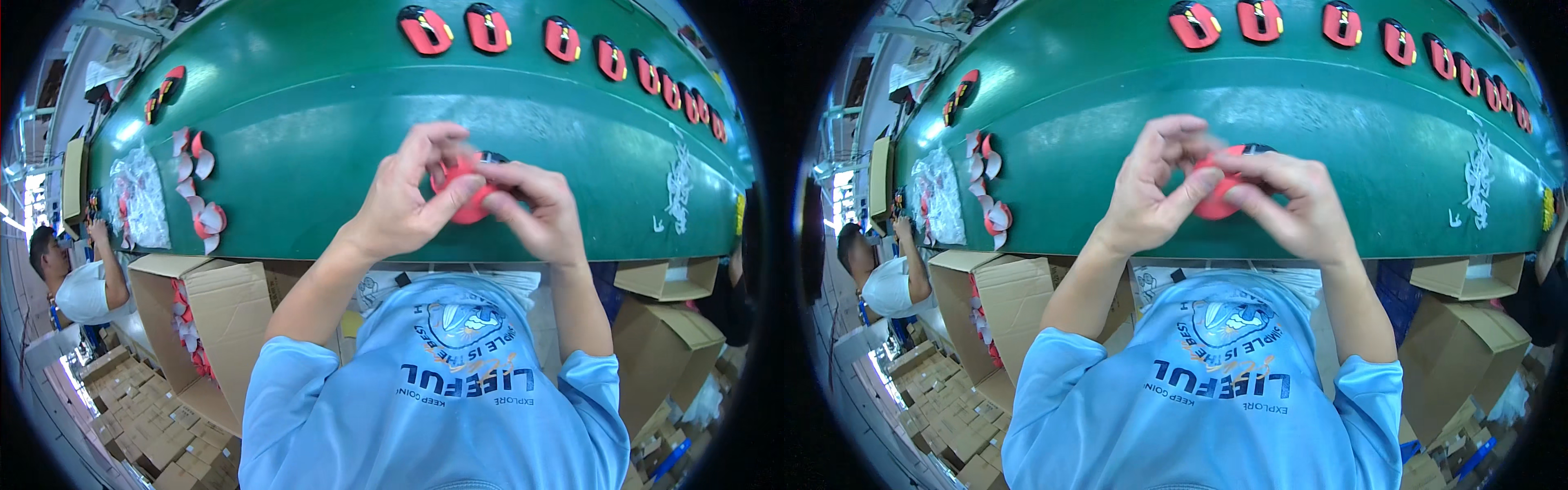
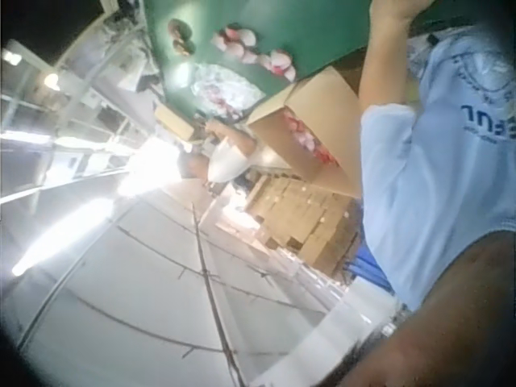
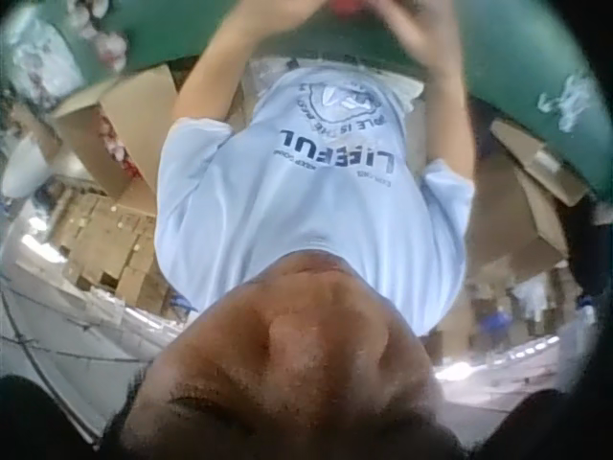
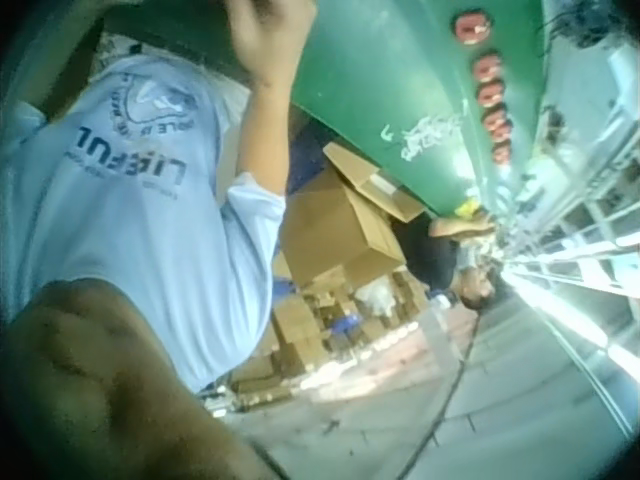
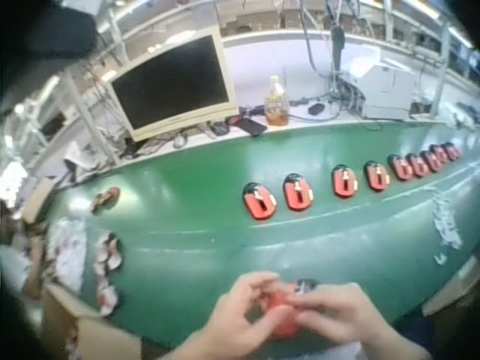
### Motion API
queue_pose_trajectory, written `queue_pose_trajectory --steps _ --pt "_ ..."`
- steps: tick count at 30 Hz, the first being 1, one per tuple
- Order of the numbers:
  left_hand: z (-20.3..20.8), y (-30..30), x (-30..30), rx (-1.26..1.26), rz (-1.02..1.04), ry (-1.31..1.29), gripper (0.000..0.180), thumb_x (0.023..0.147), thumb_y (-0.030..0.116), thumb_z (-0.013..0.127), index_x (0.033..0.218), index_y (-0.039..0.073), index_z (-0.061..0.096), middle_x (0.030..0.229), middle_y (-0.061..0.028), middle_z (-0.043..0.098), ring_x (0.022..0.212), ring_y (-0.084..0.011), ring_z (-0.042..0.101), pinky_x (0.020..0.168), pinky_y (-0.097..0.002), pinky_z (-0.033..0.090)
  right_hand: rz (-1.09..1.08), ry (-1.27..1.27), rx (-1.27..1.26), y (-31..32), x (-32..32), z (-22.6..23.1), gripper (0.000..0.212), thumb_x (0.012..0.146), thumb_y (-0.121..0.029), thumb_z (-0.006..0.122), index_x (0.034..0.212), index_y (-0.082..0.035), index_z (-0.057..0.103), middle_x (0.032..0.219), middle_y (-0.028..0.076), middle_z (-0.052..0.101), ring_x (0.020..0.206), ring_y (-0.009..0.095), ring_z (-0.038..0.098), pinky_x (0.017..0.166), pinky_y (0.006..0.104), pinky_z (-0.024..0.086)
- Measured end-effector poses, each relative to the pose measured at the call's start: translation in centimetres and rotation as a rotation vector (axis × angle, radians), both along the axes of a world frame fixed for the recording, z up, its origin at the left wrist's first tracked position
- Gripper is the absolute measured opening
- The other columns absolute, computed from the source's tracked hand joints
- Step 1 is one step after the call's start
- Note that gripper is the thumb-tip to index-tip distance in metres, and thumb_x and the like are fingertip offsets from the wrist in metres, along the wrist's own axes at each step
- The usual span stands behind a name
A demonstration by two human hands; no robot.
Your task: The person assembles computer mice by picking up mouse components and covers, attaching and pressing the covers onto the mouse bodies by hand, and placing the assembled units on the conveyor belt.
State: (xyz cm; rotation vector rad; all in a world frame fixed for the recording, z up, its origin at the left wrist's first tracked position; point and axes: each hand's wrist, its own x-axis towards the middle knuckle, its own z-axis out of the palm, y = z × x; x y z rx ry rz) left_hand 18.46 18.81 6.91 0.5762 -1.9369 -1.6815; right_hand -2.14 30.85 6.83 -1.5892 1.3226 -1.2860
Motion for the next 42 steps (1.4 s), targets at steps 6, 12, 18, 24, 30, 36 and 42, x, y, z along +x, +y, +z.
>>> queue_pose_trajectory --steps 6,12,18,24,30,36,42 --pt "-3.2 1.0 -1.2 -0.821 0.021 -0.307 0.082 0.080 0.043 0.090 0.144 0.003 0.057 0.145 -0.0153 0.058 0.130 -0.0359 0.051 0.112 -0.0514 0.042 -0.315 -0.380 0.222 2.1 -1.9 -4.2 0.039 0.101 -0.003 0.071 0.139 -0.001 0.067 0.106 0.006 0.071 0.090 0.008 0.066 0.072 0.0238 0.057" --pt "-4.9 -0.8 -0.6 -0.765 -0.062 -0.236 0.066 0.080 0.021 0.087 0.139 0.008 0.063 0.141 -0.0091 0.064 0.121 -0.0342 0.057 0.108 -0.0460 0.047 -0.204 0.708 0.115 1.3 -3.8 -2.2 0.047 0.083 -0.022 0.085 0.126 -0.007 0.075 0.127 0.014 0.069 0.112 0.033 0.065 0.097 0.0419 0.056" --pt "-5.8 -1.2 -0.4 -0.739 -0.094 -0.216 0.065 0.077 0.016 0.084 0.138 0.011 0.064 0.141 -0.0076 0.064 0.121 -0.0340 0.057 0.109 -0.0465 0.045 -0.082 0.595 -0.090 -0.3 -3.2 -3.5 0.057 0.075 -0.027 0.091 0.125 -0.007 0.073 0.122 0.012 0.074 0.107 0.032 0.070 0.092 0.0416 0.059" --pt "-6.0 -1.1 -0.3 -0.738 -0.067 -0.205 0.065 0.076 0.019 0.084 0.137 0.012 0.065 0.142 -0.0065 0.064 0.123 -0.0335 0.056 0.109 -0.0464 0.045 -0.216 0.392 -0.197 -0.5 -5.5 -3.6 0.058 0.067 -0.018 0.090 0.121 -0.002 0.074 0.120 0.012 0.077 0.103 0.030 0.071 0.091 0.0397 0.058" --pt "-5.8 -1.1 -0.3 -0.733 -0.070 -0.210 0.065 0.076 0.018 0.084 0.137 0.012 0.066 0.143 -0.0058 0.064 0.123 -0.0335 0.056 0.109 -0.0463 0.045 -0.117 0.533 -0.148 -0.9 -4.3 -4.4 0.061 0.066 -0.025 0.091 0.122 -0.006 0.075 0.119 0.007 0.078 0.101 0.030 0.068 0.091 0.0406 0.057" --pt "-5.7 -1.0 -0.3 -0.728 -0.069 -0.200 0.066 0.075 0.019 0.084 0.138 0.013 0.066 0.143 -0.0054 0.064 0.123 -0.0334 0.055 0.109 -0.0460 0.045 -0.096 0.595 -0.062 -0.5 -4.3 -4.7 0.064 0.068 -0.029 0.091 0.126 -0.008 0.074 0.118 0.005 0.078 0.105 0.029 0.067 0.097 0.0416 0.053" --pt "-5.9 -1.1 -0.4 -0.716 -0.084 -0.203 0.065 0.075 0.018 0.084 0.137 0.012 0.066 0.144 -0.0063 0.063 0.123 -0.0343 0.055 0.109 -0.0461 0.045 -0.069 0.701 -0.035 -0.1 -4.7 -4.5 0.069 0.069 -0.033 0.091 0.131 -0.011 0.072 0.121 0.005 0.077 0.111 0.029 0.065 0.104 0.0446 0.049"
